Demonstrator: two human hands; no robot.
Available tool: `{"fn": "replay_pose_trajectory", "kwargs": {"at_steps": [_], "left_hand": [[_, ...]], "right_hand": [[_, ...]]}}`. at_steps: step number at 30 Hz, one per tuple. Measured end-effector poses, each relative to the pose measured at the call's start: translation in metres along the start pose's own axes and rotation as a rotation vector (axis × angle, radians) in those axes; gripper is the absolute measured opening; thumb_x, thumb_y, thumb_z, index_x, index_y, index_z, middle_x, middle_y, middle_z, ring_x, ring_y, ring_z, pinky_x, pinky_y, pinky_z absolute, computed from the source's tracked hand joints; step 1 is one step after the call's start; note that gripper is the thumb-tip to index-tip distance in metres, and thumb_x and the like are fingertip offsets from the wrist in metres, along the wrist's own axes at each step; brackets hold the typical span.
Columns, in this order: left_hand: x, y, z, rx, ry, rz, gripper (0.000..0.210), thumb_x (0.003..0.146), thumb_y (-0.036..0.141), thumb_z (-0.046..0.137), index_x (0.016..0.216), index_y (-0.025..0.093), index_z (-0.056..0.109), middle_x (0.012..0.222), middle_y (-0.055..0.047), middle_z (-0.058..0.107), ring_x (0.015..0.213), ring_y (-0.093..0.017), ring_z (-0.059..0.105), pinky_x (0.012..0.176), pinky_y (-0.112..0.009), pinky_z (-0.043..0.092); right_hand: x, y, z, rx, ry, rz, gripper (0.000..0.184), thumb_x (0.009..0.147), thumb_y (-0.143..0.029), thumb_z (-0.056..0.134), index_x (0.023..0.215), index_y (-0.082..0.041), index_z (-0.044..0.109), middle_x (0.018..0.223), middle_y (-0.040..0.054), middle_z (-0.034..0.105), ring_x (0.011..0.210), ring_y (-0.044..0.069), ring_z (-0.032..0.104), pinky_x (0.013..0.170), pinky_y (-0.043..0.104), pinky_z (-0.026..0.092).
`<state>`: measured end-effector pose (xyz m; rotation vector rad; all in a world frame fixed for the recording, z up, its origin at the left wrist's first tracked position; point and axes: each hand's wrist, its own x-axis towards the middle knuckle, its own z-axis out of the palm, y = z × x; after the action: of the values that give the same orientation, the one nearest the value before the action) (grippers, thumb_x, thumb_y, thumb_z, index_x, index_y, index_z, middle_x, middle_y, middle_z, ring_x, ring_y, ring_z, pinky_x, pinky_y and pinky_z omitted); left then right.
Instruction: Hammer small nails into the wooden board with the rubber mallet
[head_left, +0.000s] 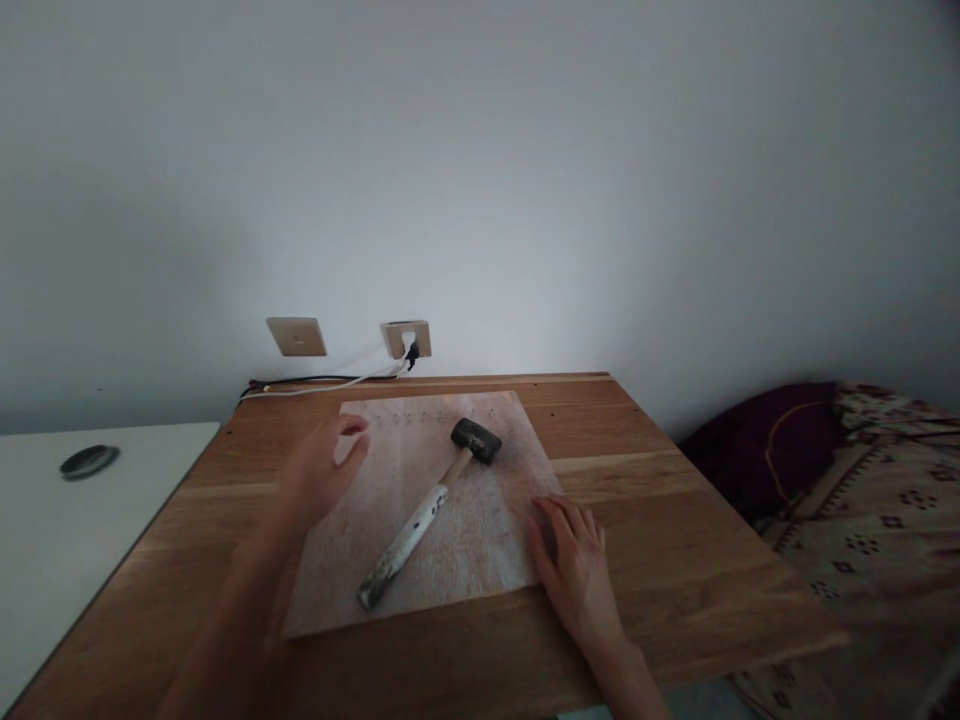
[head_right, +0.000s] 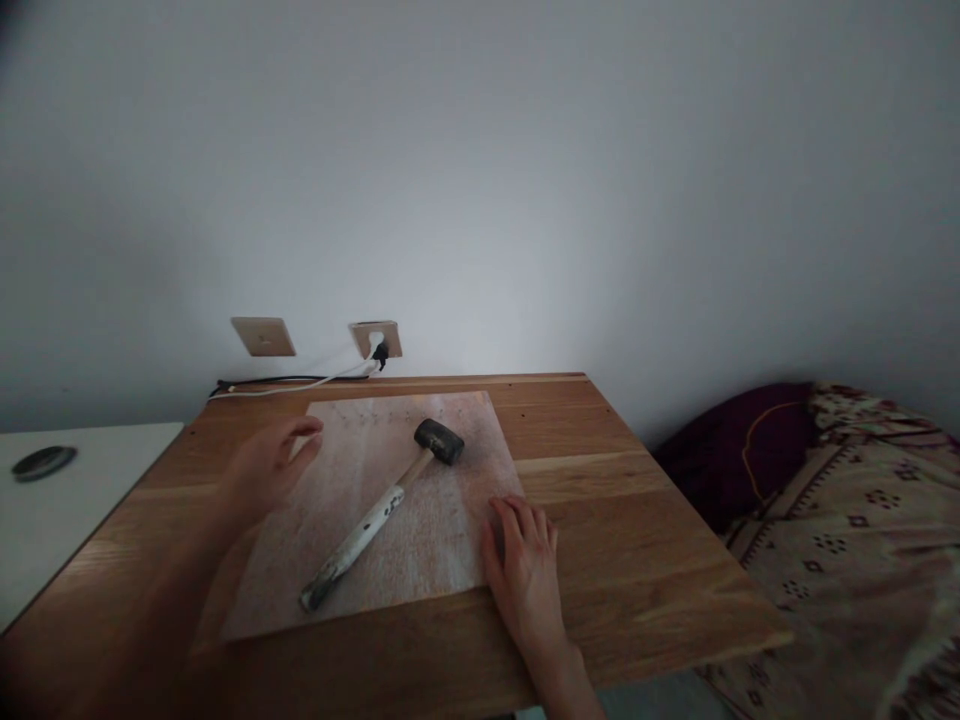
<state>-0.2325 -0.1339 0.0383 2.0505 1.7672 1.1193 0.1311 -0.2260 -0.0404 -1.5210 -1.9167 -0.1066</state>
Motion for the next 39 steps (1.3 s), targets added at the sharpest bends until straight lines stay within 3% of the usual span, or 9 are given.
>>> {"fn": "replay_pose_trajectory", "kwargs": {"at_steps": [3,7,10,13,20,26,30,34,39], "left_hand": [[-0.049,0.019,0.005,0.169,-0.059,0.016,0.031,0.093,0.047,0.054,0.111,0.026,0.068,0.118,-0.01,0.073,0.109,-0.032,0.069,0.098,-0.047,0.053],[-0.1,0.012,0.003,0.444,-0.056,-0.051,0.036,0.099,0.043,0.042,0.116,0.022,0.067,0.127,-0.012,0.069,0.115,-0.031,0.067,0.102,-0.049,0.051],[-0.122,-0.002,-0.002,0.532,-0.041,-0.093,0.041,0.102,0.045,0.038,0.122,0.022,0.065,0.133,-0.015,0.065,0.112,-0.031,0.068,0.095,-0.05,0.055],[-0.134,-0.007,-0.002,0.476,-0.007,-0.105,0.045,0.103,0.048,0.037,0.128,0.022,0.063,0.137,-0.014,0.06,0.109,-0.029,0.07,0.09,-0.047,0.059],[-0.134,0.001,0.012,0.477,0.011,0.026,0.04,0.1,0.044,0.045,0.126,0.021,0.063,0.133,-0.016,0.063,0.107,-0.03,0.07,0.088,-0.046,0.06],[-0.12,0.02,0.042,0.448,0.006,0.206,0.028,0.103,0.037,0.045,0.118,0.023,0.065,0.13,-0.014,0.065,0.108,-0.03,0.071,0.088,-0.046,0.062],[-0.11,0.052,0.07,0.339,-0.1,0.274,0.023,0.101,0.028,0.051,0.118,0.023,0.065,0.136,-0.014,0.062,0.115,-0.028,0.069,0.097,-0.045,0.059],[-0.101,0.091,0.092,0.255,-0.277,0.327,0.028,0.098,0.019,0.056,0.124,0.021,0.064,0.149,-0.015,0.055,0.125,-0.03,0.065,0.105,-0.048,0.056],[-0.099,0.122,0.104,0.211,-0.467,0.416,0.036,0.097,0.023,0.063,0.132,0.018,0.062,0.148,-0.015,0.058,0.129,-0.033,0.062,0.107,-0.052,0.055]], "right_hand": [[0.0,0.0,-0.001,-0.014,0.007,-0.007,0.021,0.107,-0.027,0.048,0.12,-0.018,0.062,0.12,0.013,0.069,0.112,0.031,0.061,0.094,0.048,0.048],[-0.001,-0.003,-0.002,-0.06,0.008,-0.038,0.023,0.107,-0.027,0.047,0.123,-0.018,0.062,0.121,0.0136,0.07,0.118,0.032,0.06,0.099,0.05,0.045],[-0.001,-0.005,-0.003,-0.092,-0.001,-0.066,0.026,0.108,-0.028,0.047,0.125,-0.017,0.062,0.121,0.0138,0.072,0.123,0.033,0.058,0.104,0.052,0.042],[-0.001,-0.006,-0.007,-0.117,0.004,-0.071,0.026,0.108,-0.028,0.047,0.124,-0.017,0.064,0.119,0.0133,0.073,0.124,0.034,0.058,0.105,0.052,0.041],[0.0,0.002,-0.015,-0.17,-0.01,-0.049,0.024,0.107,-0.027,0.048,0.117,-0.018,0.067,0.113,0.0116,0.075,0.123,0.034,0.059,0.106,0.053,0.04],[0.0,0.043,-0.025,-0.276,0.037,-0.011,0.031,0.109,-0.034,0.042,0.114,-0.018,0.069,0.111,0.0132,0.076,0.119,0.034,0.063,0.102,0.052,0.043],[-0.002,0.088,-0.036,-0.364,0.058,0.08,0.04,0.109,-0.042,0.038,0.111,-0.018,0.07,0.111,0.0152,0.076,0.111,0.034,0.067,0.09,0.05,0.049],[-0.004,0.137,-0.05,-0.432,0.067,0.152,0.043,0.107,-0.044,0.036,0.111,-0.018,0.07,0.109,0.0148,0.077,0.107,0.036,0.068,0.084,0.05,0.052],[-0.008,0.181,-0.068,-0.366,0.118,0.134,0.041,0.104,-0.044,0.038,0.113,-0.016,0.067,0.108,0.0158,0.077,0.104,0.035,0.07,0.089,0.048,0.056]]}}
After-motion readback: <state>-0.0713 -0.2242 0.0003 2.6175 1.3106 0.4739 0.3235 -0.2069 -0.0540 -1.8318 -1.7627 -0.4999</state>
